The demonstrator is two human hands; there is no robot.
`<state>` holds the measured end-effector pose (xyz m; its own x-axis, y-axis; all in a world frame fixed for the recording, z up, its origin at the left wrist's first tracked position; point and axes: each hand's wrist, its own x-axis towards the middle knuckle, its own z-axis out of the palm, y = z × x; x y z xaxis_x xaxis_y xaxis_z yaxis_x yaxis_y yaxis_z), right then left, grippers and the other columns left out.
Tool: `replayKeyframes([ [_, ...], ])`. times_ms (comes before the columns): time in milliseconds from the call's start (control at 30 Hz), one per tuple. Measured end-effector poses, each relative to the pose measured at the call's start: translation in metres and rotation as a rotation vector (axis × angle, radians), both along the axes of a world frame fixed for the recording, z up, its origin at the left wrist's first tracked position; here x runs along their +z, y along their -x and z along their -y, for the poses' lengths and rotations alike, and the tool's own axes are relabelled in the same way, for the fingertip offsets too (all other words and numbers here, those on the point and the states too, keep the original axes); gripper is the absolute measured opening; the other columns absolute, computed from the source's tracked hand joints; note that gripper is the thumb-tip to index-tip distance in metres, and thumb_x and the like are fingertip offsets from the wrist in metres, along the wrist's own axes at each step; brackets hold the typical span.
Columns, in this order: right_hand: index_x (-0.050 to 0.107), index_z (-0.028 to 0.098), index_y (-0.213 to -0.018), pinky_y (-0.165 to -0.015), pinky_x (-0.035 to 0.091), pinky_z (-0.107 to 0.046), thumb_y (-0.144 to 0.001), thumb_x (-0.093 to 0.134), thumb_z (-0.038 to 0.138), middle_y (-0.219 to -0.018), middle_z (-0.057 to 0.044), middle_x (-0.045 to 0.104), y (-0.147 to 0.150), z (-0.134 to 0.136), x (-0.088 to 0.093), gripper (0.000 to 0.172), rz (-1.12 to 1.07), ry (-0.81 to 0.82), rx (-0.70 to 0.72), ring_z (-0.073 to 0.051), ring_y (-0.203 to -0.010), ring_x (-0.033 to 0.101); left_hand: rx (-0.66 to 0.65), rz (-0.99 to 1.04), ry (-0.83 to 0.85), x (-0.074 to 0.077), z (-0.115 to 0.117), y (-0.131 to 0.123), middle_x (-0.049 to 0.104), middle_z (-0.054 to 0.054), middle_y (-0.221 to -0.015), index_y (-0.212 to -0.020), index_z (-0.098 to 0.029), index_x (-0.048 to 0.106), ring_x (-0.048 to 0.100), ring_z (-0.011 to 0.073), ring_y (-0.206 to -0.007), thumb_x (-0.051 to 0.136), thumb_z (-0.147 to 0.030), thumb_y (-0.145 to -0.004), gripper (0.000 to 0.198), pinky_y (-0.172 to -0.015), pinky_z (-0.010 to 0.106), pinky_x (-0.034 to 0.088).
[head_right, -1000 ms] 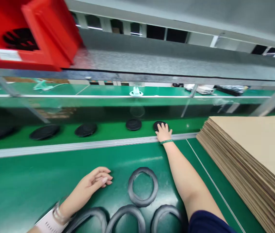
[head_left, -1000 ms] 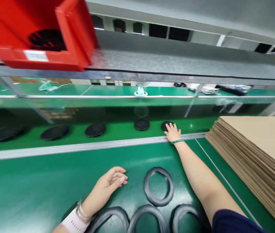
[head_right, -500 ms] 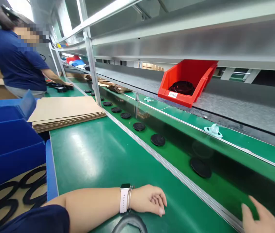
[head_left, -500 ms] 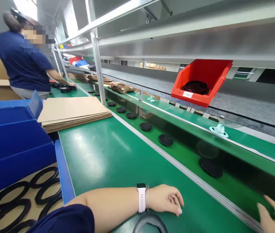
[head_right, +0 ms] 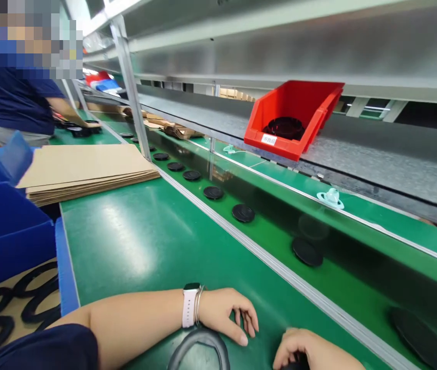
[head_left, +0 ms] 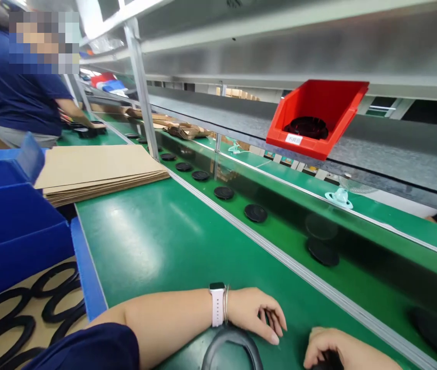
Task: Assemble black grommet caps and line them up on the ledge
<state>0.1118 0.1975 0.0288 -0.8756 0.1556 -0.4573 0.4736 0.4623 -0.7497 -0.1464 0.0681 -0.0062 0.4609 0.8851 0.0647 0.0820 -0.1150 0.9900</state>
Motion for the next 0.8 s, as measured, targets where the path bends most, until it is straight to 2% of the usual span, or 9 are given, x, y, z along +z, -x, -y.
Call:
replayKeyframes([
  [67,0.077,0.02,-0.09,-0.069,0.04,-0.029,-0.052,0.092,0.049,-0.083,-0.004,0.063,0.003,0.001,0.0,0.049,-0.029,0.045,-0.012,-0.02,-0.076,0.053,0.013,-0.065,-0.035,0.009,0.002,0.0,0.074,0.011,-0.097,-0.106,-0.017,0.069,0.07,0.0229,-0.093,0.077,-0.065,-0.071,0.06,-0.078,0.031,0.054],
  [133,0.076,0.018,-0.087,-0.064,0.037,-0.027,-0.054,0.092,0.052,-0.074,-0.001,0.06,0.007,-0.002,-0.003,0.05,-0.067,0.088,-0.059,-0.017,-0.07,0.05,0.028,-0.104,-0.04,0.013,0.003,0.001,0.074,0.012,-0.102,-0.108,-0.016,0.068,0.069,0.0216,-0.093,0.075,-0.058,-0.077,0.053,-0.077,0.03,0.054],
  [267,0.072,0.016,-0.093,-0.062,0.035,-0.025,-0.066,0.088,0.052,-0.07,0.002,0.054,0.01,-0.018,-0.01,0.048,-0.184,0.145,-0.281,-0.014,-0.066,0.046,-0.002,-0.056,0.01,0.008,-0.003,0.002,0.072,0.01,-0.107,-0.113,-0.017,0.066,0.067,0.0196,-0.098,0.078,-0.039,-0.081,0.041,-0.083,0.029,0.05],
  [367,0.07,0.014,-0.091,-0.062,0.038,-0.024,-0.067,0.088,0.048,-0.071,0.001,0.057,0.005,-0.028,-0.011,0.046,-0.188,0.213,-0.341,-0.013,-0.066,0.048,-0.028,-0.068,0.014,0.007,-0.006,0.003,0.071,0.008,-0.11,-0.117,-0.02,0.064,0.065,0.0196,-0.101,0.08,-0.034,-0.079,0.043,-0.083,0.028,0.049],
  [533,0.074,0.014,-0.091,-0.066,0.044,-0.025,-0.066,0.089,0.048,-0.078,-0.002,0.062,-0.007,-0.038,-0.006,0.045,-0.148,0.218,-0.232,-0.014,-0.07,0.053,-0.244,-0.226,-0.055,0.029,-0.003,0.02,0.066,0.004,-0.122,-0.126,-0.027,0.061,0.062,0.022,-0.104,0.089,-0.031,-0.067,0.066,-0.089,0.029,0.046],
  [633,0.077,0.015,-0.087,-0.062,0.042,-0.024,-0.067,0.088,0.05,-0.08,-0.002,0.059,-0.012,-0.038,0.003,0.042,-0.131,0.173,-0.096,-0.013,-0.068,0.051,-0.307,-0.389,-0.116,0.037,0.002,0.022,0.069,0.0,-0.113,-0.123,-0.029,0.063,0.061,0.021,-0.095,0.09,-0.022,-0.063,0.066,-0.088,0.029,0.046],
  [733,0.079,0.016,-0.082,-0.065,0.043,-0.026,-0.072,0.085,0.052,-0.078,-0.004,0.06,-0.013,-0.035,0.012,0.037,-0.106,0.158,0.039,-0.015,-0.072,0.053,-0.229,-0.439,-0.194,0.032,0.007,0.006,0.068,0.002,-0.103,-0.115,-0.025,0.067,0.06,0.0182,-0.083,0.088,-0.013,-0.063,0.058,-0.083,0.03,0.048],
  [800,0.08,0.016,-0.082,-0.067,0.043,-0.026,-0.077,0.081,0.052,-0.078,-0.005,0.061,-0.013,-0.035,0.013,0.036,-0.101,0.155,0.063,-0.016,-0.074,0.054,-0.073,-0.29,-0.178,0.024,0.009,-0.01,0.063,0.008,-0.115,-0.119,-0.021,0.065,0.063,0.0173,-0.085,0.086,-0.015,-0.067,0.056,-0.083,0.03,0.051],
])
